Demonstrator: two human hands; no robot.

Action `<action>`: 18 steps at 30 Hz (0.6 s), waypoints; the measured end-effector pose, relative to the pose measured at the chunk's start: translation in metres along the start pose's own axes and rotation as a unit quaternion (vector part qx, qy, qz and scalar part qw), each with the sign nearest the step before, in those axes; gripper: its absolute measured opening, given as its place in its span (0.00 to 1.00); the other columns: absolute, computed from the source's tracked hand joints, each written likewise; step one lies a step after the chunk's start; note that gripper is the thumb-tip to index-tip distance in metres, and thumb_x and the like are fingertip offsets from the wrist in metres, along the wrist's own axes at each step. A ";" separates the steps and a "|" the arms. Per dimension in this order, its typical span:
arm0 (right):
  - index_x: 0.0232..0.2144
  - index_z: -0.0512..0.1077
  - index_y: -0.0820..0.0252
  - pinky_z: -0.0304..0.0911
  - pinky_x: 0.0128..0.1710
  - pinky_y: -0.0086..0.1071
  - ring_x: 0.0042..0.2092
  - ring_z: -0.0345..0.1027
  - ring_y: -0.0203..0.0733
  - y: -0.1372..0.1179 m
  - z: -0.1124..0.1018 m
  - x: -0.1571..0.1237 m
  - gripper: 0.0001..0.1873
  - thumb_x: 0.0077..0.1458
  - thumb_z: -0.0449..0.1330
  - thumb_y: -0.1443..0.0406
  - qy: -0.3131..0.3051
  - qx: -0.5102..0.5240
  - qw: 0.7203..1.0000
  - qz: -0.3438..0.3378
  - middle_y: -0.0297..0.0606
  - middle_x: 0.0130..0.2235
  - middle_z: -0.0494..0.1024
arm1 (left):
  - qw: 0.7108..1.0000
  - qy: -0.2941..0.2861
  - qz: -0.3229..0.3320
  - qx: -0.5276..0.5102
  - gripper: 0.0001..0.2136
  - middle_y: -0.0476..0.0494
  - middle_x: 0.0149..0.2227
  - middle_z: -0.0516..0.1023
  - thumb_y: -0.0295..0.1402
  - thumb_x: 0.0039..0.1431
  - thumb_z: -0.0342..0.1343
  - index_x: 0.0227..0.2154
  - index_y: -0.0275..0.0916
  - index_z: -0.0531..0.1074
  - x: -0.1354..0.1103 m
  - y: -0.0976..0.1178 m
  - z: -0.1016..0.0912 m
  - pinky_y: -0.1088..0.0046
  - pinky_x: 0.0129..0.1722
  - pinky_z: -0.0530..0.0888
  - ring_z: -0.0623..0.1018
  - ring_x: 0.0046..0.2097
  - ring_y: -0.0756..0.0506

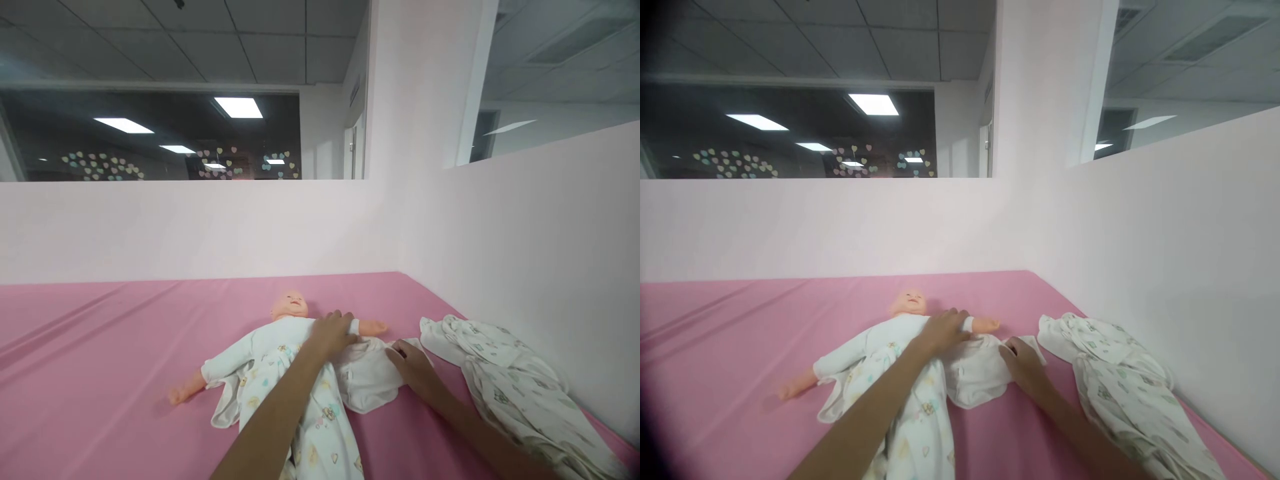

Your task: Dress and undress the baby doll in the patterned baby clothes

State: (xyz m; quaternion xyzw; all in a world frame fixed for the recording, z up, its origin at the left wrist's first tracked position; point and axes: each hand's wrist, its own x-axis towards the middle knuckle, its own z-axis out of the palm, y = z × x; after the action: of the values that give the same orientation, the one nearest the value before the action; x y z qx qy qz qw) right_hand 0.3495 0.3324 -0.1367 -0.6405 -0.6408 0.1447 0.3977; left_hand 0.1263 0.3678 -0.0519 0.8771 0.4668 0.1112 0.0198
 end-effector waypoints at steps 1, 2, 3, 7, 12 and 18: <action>0.22 0.61 0.56 0.55 0.34 0.36 0.33 0.63 0.43 -0.001 0.001 -0.004 0.13 0.53 0.50 0.57 -0.006 -0.018 1.000 -0.019 0.35 0.27 0.69 | 1.000 -0.003 0.002 0.006 0.22 0.36 0.48 0.75 0.49 0.60 0.49 0.50 0.40 0.68 0.001 0.002 0.002 0.57 0.45 0.72 0.75 0.49 0.34; 0.24 0.64 0.57 0.56 0.37 0.37 0.35 0.64 0.45 -0.003 0.002 -0.009 0.12 0.54 0.50 0.57 -0.012 -0.048 0.998 -0.045 0.37 0.30 0.71 | 1.000 -0.006 0.004 0.011 0.23 0.34 0.48 0.75 0.49 0.59 0.51 0.50 0.39 0.69 0.001 0.005 0.004 0.57 0.45 0.71 0.75 0.49 0.33; 0.27 0.66 0.57 0.57 0.39 0.40 0.38 0.65 0.47 -0.006 0.002 -0.014 0.12 0.56 0.49 0.58 -0.016 -0.088 0.993 -0.075 0.40 0.33 0.73 | 1.000 -0.008 0.006 0.015 0.23 0.34 0.48 0.75 0.49 0.58 0.52 0.50 0.38 0.69 0.001 0.006 0.005 0.56 0.46 0.71 0.76 0.49 0.33; 0.31 0.70 0.58 0.57 0.42 0.47 0.39 0.67 0.53 -0.028 -0.002 -0.035 0.14 0.60 0.45 0.64 -0.014 -0.260 0.953 -0.157 0.45 0.35 0.76 | 1.000 0.002 0.010 0.020 0.18 0.34 0.47 0.76 0.43 0.59 0.52 0.48 0.38 0.71 -0.011 0.003 -0.002 0.59 0.47 0.71 0.76 0.49 0.36; 0.30 0.70 0.57 0.61 0.43 0.43 0.40 0.68 0.48 -0.068 -0.005 -0.054 0.16 0.63 0.45 0.62 -0.027 -0.135 0.973 -0.185 0.41 0.35 0.75 | 0.984 0.154 -0.058 -0.070 0.16 0.39 0.50 0.75 0.39 0.64 0.44 0.48 0.39 0.71 -0.072 -0.032 -0.009 0.60 0.56 0.65 0.72 0.54 0.40; 0.39 0.73 0.57 0.65 0.49 0.40 0.46 0.72 0.47 -0.087 0.023 -0.053 0.17 0.58 0.56 0.52 -0.171 0.218 0.960 -0.023 0.40 0.41 0.78 | 0.891 0.205 -0.285 -0.288 0.21 0.39 0.50 0.75 0.50 0.60 0.47 0.45 0.39 0.69 -0.144 -0.077 -0.001 0.62 0.54 0.68 0.73 0.53 0.40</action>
State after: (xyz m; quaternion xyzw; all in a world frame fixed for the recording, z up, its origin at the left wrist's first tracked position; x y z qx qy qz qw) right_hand 0.2650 0.2778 -0.1081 -0.4886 -0.6668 0.3795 0.4154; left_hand -0.0147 0.2922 -0.0867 0.6202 0.6378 0.4076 0.2059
